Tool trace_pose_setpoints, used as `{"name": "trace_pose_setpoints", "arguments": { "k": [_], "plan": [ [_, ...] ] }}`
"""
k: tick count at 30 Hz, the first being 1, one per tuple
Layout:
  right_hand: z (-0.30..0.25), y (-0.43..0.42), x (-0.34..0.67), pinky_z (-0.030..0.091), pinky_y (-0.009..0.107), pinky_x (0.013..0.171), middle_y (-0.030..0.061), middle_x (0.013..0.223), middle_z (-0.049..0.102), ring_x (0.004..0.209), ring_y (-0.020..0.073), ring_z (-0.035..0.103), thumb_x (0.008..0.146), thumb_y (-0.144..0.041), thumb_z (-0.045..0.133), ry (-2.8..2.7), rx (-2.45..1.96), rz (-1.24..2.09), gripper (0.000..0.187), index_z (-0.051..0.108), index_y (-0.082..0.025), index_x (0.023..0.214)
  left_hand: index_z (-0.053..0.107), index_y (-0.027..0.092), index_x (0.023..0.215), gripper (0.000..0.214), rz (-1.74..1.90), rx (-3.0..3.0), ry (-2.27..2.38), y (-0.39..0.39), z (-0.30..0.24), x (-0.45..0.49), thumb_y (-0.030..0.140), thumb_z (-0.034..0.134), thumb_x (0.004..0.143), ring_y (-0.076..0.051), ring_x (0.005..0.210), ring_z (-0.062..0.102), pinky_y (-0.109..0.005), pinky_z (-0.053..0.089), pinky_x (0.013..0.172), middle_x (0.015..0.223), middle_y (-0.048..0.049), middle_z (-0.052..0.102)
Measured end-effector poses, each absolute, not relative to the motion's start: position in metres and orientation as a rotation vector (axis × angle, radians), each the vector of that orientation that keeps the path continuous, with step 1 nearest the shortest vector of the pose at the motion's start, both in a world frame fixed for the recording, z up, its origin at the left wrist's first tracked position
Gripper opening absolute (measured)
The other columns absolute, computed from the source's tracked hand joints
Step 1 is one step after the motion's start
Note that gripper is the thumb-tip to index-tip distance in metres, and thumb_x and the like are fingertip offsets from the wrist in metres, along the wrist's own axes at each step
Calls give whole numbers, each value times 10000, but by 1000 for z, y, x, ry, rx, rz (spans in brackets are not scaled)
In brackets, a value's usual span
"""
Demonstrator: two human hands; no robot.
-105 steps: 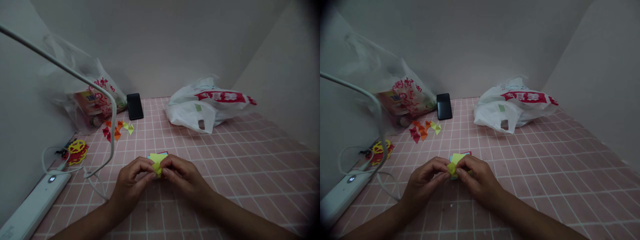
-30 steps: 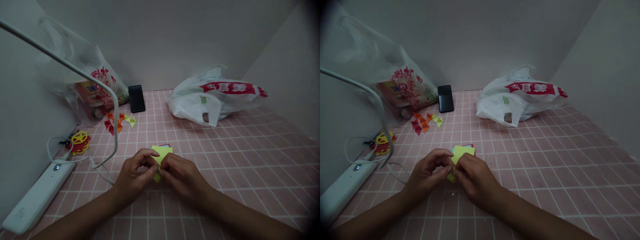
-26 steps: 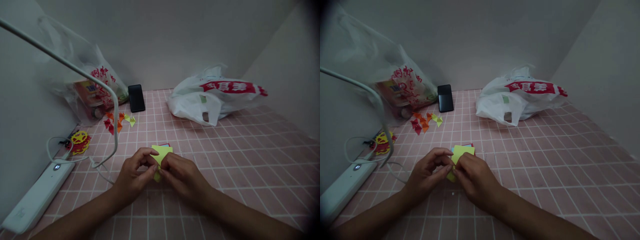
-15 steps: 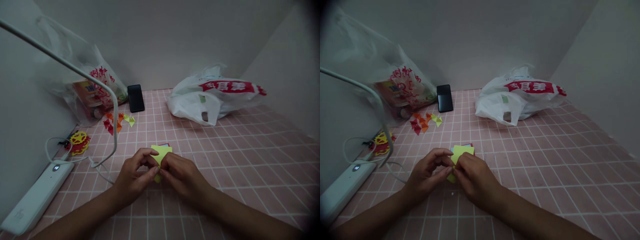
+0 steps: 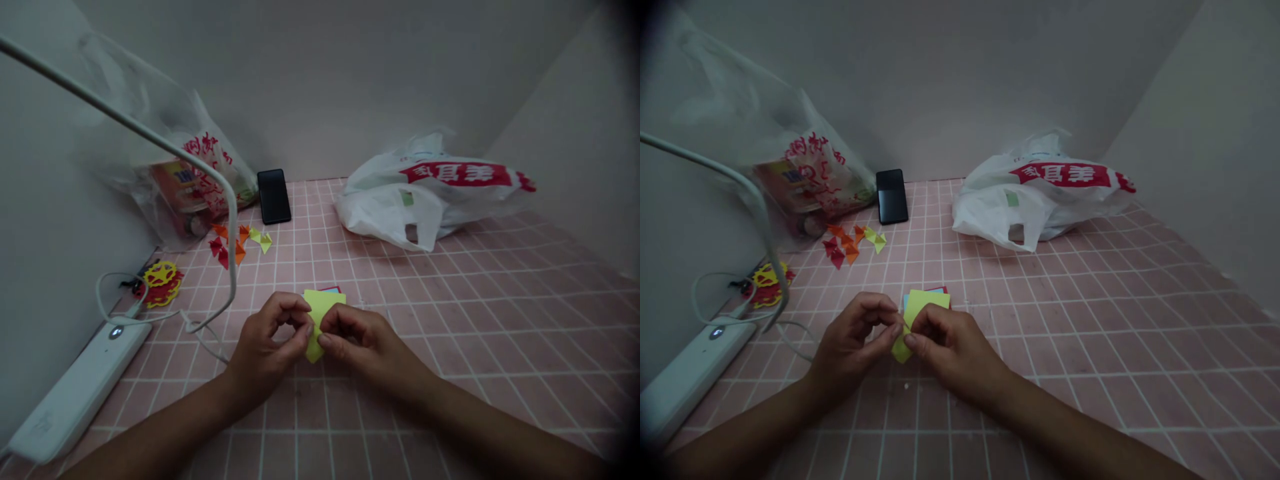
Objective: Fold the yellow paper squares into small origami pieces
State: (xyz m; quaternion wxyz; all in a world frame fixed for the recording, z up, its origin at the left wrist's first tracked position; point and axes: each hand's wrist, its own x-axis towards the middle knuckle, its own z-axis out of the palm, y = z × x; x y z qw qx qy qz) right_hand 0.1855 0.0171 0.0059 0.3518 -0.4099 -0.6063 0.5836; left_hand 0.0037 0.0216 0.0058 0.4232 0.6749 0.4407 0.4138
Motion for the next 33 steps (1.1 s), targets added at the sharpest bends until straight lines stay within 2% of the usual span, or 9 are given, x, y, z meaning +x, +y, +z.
{"name": "trace_pose_setpoints", "arguments": {
  "k": [4, 10, 14, 16, 20, 24, 29, 33],
  "plan": [
    [6, 16, 185, 357, 242, 557, -17, 637, 534, 604, 121, 476, 853, -234, 561, -1653, -1118, 1400, 184, 548, -171, 681, 554, 208, 942, 165, 1053, 1745, 1098, 21, 4, 3, 107, 602, 820, -122, 718, 625, -236, 502, 685, 779, 11, 628],
    [4, 15, 186, 360, 247, 566, -10, 637, 563, 586, 116, 497, 873, -182, 538, -1787, -1134, 1165, 202, 554, -168, 673, 592, 178, 1034, 186, 896, 1557, 1059, 24, 4, 4, 218, 597, 852, -147, 736, 630, -261, 506, 664, 803, -24, 660],
    [3, 15, 187, 346, 253, 559, -7, 637, 558, 582, 120, 490, 885, -201, 535, -1837, -1136, 1100, 208, 550, -170, 679, 645, 159, 820, 111, 792, 1488, 1057, 27, 10, 5, 268, 626, 827, -144, 695, 602, -258, 485, 651, 747, -23, 647],
    [3, 16, 188, 343, 255, 558, -16, 626, 529, 578, 120, 471, 900, -226, 515, -1824, -1121, 1140, 224, 538, -175, 683, 640, 161, 746, 150, 781, 1474, 1074, 27, 13, 5, 274, 605, 837, -137, 670, 578, -250, 471, 639, 707, -11, 626],
    [4, 19, 190, 340, 246, 538, -28, 628, 454, 574, 117, 425, 959, -331, 433, -1680, -1106, 1336, 319, 512, -184, 687, 639, 167, 738, 167, 827, 1414, 1123, 28, 13, 5, 297, 606, 837, -134, 660, 560, -239, 465, 634, 692, 4, 615],
    [5, 20, 190, 342, 235, 519, -22, 639, 465, 580, 115, 433, 950, -390, 463, -1587, -1061, 1459, 344, 510, -183, 680, 637, 166, 731, 183, 853, 1404, 1133, 28, 12, 4, 315, 609, 834, -136, 652, 558, -239, 461, 631, 681, 5, 608],
    [5, 18, 187, 329, 227, 523, -29, 628, 493, 580, 105, 427, 885, -320, 564, -1600, -1055, 1471, 233, 601, -166, 713, 619, 164, 724, 164, 885, 1483, 1120, 27, 11, 4, 273, 597, 844, -124, 630, 534, -228, 435, 606, 663, 15, 580],
    [6, 17, 185, 333, 235, 532, -37, 595, 486, 560, 102, 416, 852, -253, 572, -1610, -1111, 1401, 204, 584, -166, 668, 616, 163, 743, 153, 905, 1579, 1120, 26, 10, 5, 245, 577, 867, -129, 649, 537, -237, 429, 621, 687, 7, 582]
  ]
}}
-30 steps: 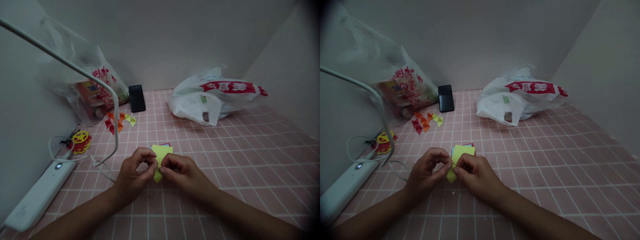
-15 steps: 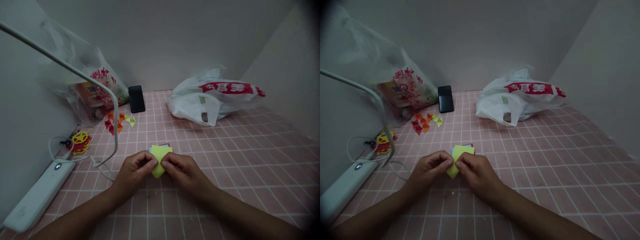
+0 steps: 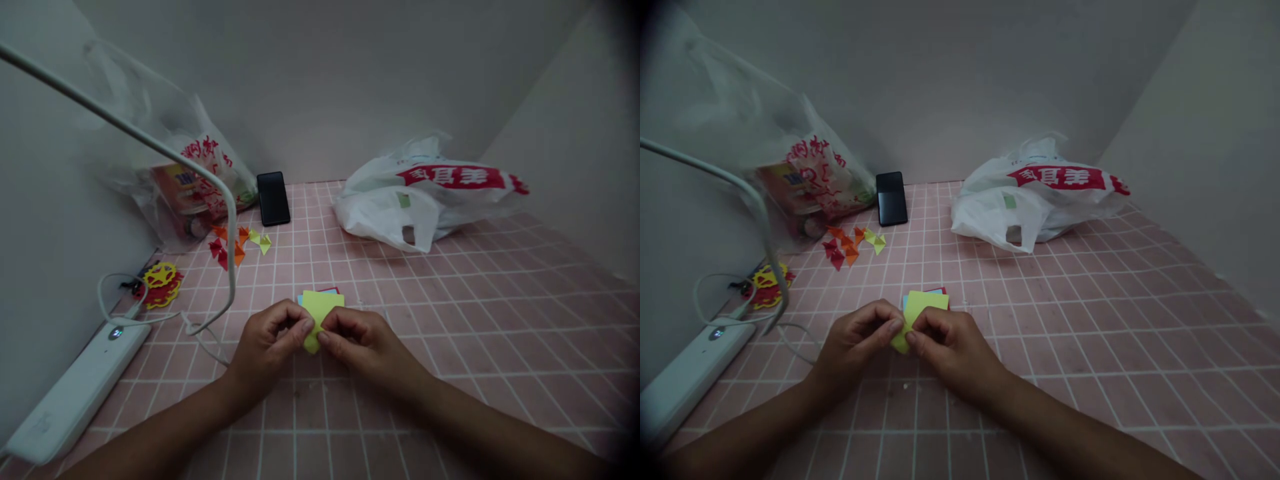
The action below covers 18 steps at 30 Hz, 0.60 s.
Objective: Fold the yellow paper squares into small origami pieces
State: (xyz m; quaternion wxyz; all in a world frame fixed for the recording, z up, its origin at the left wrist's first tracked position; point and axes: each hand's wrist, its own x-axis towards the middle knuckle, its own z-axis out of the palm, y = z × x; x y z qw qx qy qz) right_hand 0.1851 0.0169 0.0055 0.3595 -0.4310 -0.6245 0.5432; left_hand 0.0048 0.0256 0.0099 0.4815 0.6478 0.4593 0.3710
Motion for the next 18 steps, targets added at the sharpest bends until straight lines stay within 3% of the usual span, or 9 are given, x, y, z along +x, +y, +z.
{"name": "trace_pose_setpoints", "arguments": {
  "k": [14, 18],
  "plan": [
    [7, 15, 184, 378, 251, 596, 6, 699, 572, 659, 136, 500, 858, -285, 576, -1641, -1074, 1353, 175, 588, -163, 733, 640, 160, 740, 160, 942, 1702, 1071, 23, 7, 5, 207, 581, 881, -143, 712, 561, -256, 431, 678, 743, -12, 588],
    [6, 14, 185, 352, 241, 556, -18, 611, 537, 582, 119, 474, 866, -252, 577, -1668, -1116, 1269, 225, 572, -167, 658, 653, 160, 778, 165, 915, 1611, 1051, 22, 5, 7, 251, 573, 889, -143, 702, 555, -256, 433, 662, 745, -14, 592]
  ]
}}
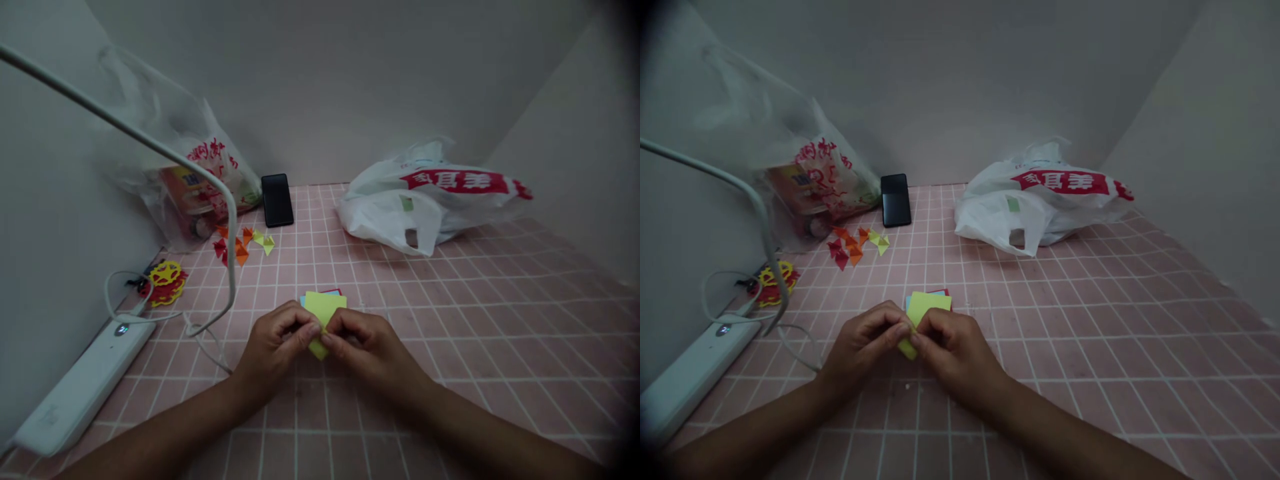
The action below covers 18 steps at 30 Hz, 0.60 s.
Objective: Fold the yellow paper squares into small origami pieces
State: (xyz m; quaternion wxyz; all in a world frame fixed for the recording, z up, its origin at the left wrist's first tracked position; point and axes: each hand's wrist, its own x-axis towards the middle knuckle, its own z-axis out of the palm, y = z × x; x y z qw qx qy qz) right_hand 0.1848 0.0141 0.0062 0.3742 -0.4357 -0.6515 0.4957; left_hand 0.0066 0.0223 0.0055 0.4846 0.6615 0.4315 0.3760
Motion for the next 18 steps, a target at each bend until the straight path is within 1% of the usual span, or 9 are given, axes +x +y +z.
{"name": "trace_pose_setpoints", "arguments": {
  "k": [2, 4, 6, 8, 10, 14, 18],
  "plan": [
    [6, 13, 186, 366, 247, 567, -15, 625, 550, 591, 124, 494, 873, -245, 576, -1653, -1111, 1196, 210, 575, -171, 677, 639, 173, 904, 112, 936, 1481, 1038, 21, 4, 8, 274, 622, 859, -145, 728, 569, -250, 447, 668, 786, -8, 604],
    [6, 12, 188, 390, 261, 598, 0, 669, 581, 630, 140, 532, 888, -246, 569, -1646, -1094, 1114, 196, 580, -175, 705, 610, 185, 980, 229, 947, 1385, 1016, 19, 3, 10, 260, 708, 787, -153, 776, 589, -252, 461, 698, 841, -7, 620],
    [5, 11, 189, 403, 277, 612, 13, 695, 590, 651, 153, 550, 902, -246, 557, -1660, -1077, 1037, 198, 580, -178, 717, 609, 178, 931, 231, 939, 1362, 1007, 18, 3, 11, 238, 740, 751, -153, 776, 588, -256, 461, 704, 842, -9, 622],
    [4, 10, 189, 405, 287, 609, 17, 703, 586, 649, 158, 553, 911, -241, 550, -1676, -1053, 976, 197, 585, -179, 727, 614, 163, 846, 146, 925, 1374, 1010, 18, 3, 11, 249, 709, 776, -148, 727, 570, -261, 448, 672, 787, -10, 606],
    [3, 10, 188, 409, 291, 609, 17, 710, 582, 652, 159, 557, 916, -229, 547, -1684, -1021, 936, 188, 594, -181, 740, 617, 152, 791, 125, 936, 1410, 1017, 18, 4, 11, 263, 673, 802, -152, 699, 555, -273, 437, 652, 744, -14, 586],
    [1, 8, 187, 411, 288, 606, 9, 708, 572, 651, 154, 557, 920, -216, 550, -1676, -998, 920, 184, 595, -187, 744, 621, 145, 755, 124, 967, 1491, 1042, 18, 5, 9, 251, 635, 816, -164, 697, 550, -294, 425, 653, 735, -28, 583],
    [1, 7, 187, 403, 291, 611, 10, 707, 578, 654, 156, 553, 914, -248, 557, -1658, -1037, 960, 189, 601, -184, 742, 622, 148, 731, 148, 981, 1468, 1020, 17, 6, 9, 258, 628, 830, -156, 694, 546, -289, 417, 662, 723, -22, 584]
  ]
}}
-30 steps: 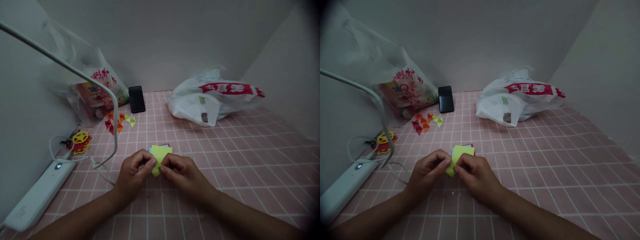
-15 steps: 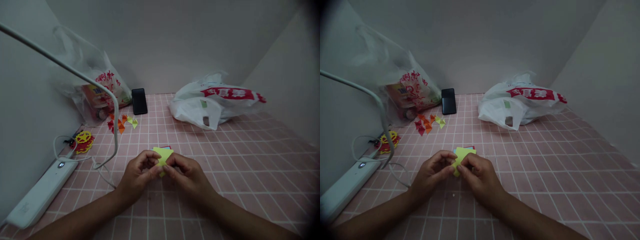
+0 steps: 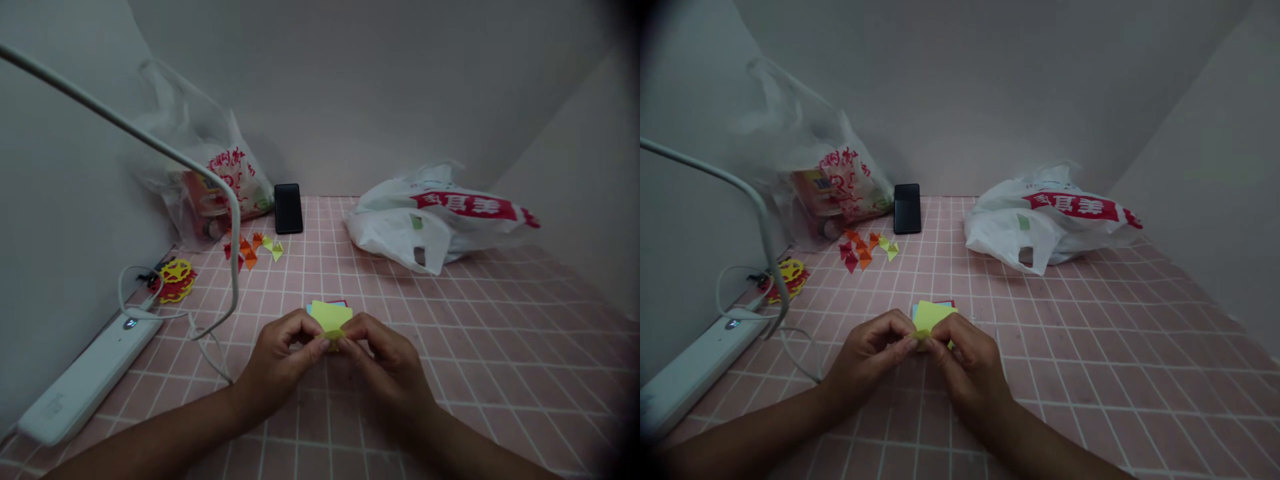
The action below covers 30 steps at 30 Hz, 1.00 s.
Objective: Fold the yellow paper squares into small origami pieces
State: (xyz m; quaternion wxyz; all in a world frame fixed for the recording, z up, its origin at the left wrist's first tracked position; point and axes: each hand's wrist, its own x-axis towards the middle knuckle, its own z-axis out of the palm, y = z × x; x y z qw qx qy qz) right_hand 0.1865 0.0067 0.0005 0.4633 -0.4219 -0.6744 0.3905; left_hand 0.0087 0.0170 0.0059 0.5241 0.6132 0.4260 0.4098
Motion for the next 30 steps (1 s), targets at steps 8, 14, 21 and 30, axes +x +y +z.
{"name": "trace_pose_setpoints", "arguments": {
  "k": [8, 14, 21, 30],
  "plan": [
    [2, 9, 183, 350, 247, 561, -23, 650, 540, 600, 122, 466, 844, -298, 612, -1366, -1139, 1292, 225, 544, -188, 659, 596, 149, 710, 201, 809, 1143, 950, 25, 3, 10, 317, 676, 786, -112, 639, 487, -237, 369, 632, 649, 24, 560],
    [-2, 13, 184, 343, 252, 573, -17, 664, 513, 622, 126, 444, 840, -331, 605, -1394, -1162, 1360, 233, 525, -186, 677, 577, 147, 663, 238, 732, 1190, 987, 25, 3, 10, 334, 668, 779, -108, 631, 435, -238, 323, 609, 645, 30, 507],
    [-3, 15, 183, 307, 237, 519, -36, 625, 454, 577, 113, 398, 823, -312, 608, -1363, -1194, 1405, 249, 471, -198, 648, 549, 159, 665, 247, 644, 1243, 1010, 24, -3, 10, 346, 650, 789, -101, 596, 400, -231, 287, 566, 628, 43, 469],
    [-4, 9, 183, 300, 232, 508, -37, 609, 480, 557, 103, 404, 827, -345, 635, -1216, -1147, 1472, 277, 495, -190, 645, 498, 181, 615, 330, 587, 1145, 957, 22, 2, 12, 427, 671, 752, -94, 514, 404, -232, 283, 529, 560, 50, 483]
  ]
}}
